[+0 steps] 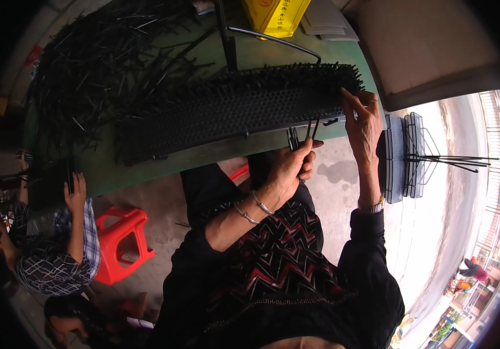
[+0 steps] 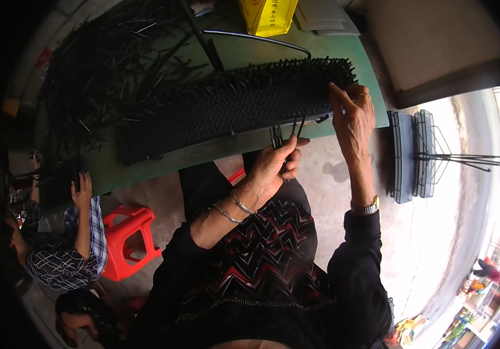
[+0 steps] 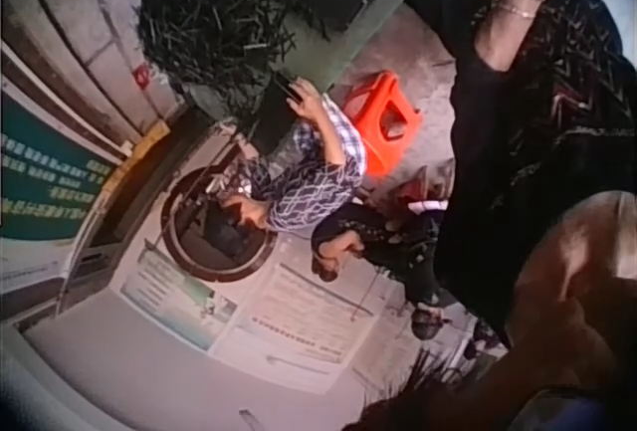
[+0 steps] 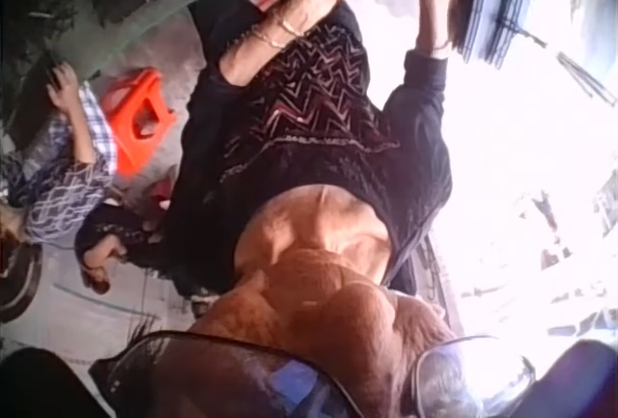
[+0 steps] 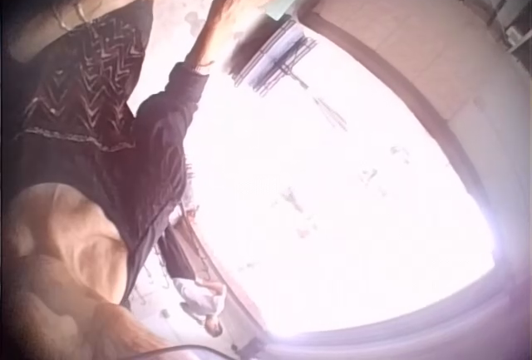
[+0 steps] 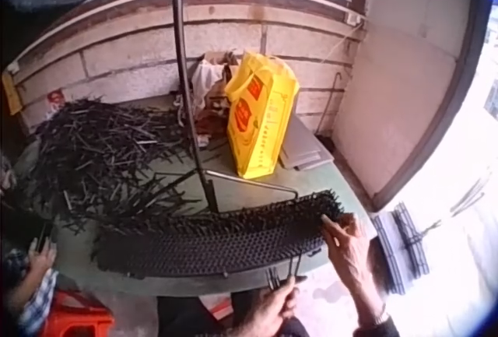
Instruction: Inserting black plastic pins or fasteners into a grid assembly tray.
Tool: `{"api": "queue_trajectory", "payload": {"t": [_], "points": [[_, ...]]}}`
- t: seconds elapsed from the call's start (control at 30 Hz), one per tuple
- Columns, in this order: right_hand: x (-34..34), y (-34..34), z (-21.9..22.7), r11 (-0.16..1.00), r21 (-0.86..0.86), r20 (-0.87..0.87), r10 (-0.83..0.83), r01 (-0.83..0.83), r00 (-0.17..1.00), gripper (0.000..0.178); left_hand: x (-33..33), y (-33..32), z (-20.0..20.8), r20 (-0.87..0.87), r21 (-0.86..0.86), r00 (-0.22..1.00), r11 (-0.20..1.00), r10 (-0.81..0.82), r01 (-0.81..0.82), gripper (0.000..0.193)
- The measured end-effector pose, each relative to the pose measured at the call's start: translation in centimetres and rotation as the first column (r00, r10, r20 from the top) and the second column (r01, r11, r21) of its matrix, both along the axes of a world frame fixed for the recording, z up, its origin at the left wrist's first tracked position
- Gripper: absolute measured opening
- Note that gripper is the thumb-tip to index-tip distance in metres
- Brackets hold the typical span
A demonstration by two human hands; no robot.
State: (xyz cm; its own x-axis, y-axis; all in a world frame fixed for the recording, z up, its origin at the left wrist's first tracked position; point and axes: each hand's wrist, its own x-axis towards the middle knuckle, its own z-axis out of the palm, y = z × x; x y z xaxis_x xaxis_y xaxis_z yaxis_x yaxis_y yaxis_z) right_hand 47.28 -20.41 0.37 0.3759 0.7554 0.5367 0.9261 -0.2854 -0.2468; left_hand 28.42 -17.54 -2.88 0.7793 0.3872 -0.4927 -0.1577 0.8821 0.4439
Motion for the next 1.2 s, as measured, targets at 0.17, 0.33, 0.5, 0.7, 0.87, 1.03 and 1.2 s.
{"api": "queue_trajectory", "payload": {"t": [0.17, 0.33, 0.5, 0.7, 0.87, 1.03, 1.2], "points": [[-1.2, -0.7, 0.2, 0.998, 0.064, 0.218, -0.024, 0.010, 0.976, 0.031, 0.0, 0.2, 0.8, -0.021, 0.040, 0.999, 0.999, -0.034, 0.035, 0.039], [-3.1, -2.0, 2.5, 0.988, -0.141, -0.635, -0.136, 0.059, 0.760, 0.027, -0.1, 0.1, 1.5, -0.026, 0.077, 0.995, 0.992, -0.094, 0.096, 0.039], [-2.5, -3.2, 1.6, 0.977, -0.006, -0.892, 0.090, -0.212, 0.442, 0.024, 0.5, -0.2, 1.7, -0.043, 0.094, 0.991, 0.987, -0.128, 0.132, 0.033], [-2.8, -3.8, 1.9, 0.973, -0.030, -0.958, 0.037, -0.229, 0.285, 0.020, 0.4, 0.0, 1.5, -0.050, 0.146, 0.979, 0.969, -0.196, 0.201, 0.034], [-2.2, -4.4, 3.1, 0.966, -0.077, -0.917, 0.028, -0.246, 0.398, 0.017, 1.0, -0.5, 1.4, -0.107, 0.133, 0.982, 0.977, -0.153, 0.166, 0.044], [-1.5, -4.0, 4.5, 0.982, 0.123, -0.504, -0.060, 0.141, 0.861, 0.013, 0.5, 1.5, 0.2, -0.058, 0.118, 0.982, 0.975, -0.180, 0.186, 0.046], [0.3, -3.0, 3.2, 0.978, 0.175, -0.355, -0.047, 0.116, 0.934, 0.014, 1.0, 1.6, -0.1, -0.131, 0.089, 0.991, 0.995, -0.036, 0.047, 0.026]]}}
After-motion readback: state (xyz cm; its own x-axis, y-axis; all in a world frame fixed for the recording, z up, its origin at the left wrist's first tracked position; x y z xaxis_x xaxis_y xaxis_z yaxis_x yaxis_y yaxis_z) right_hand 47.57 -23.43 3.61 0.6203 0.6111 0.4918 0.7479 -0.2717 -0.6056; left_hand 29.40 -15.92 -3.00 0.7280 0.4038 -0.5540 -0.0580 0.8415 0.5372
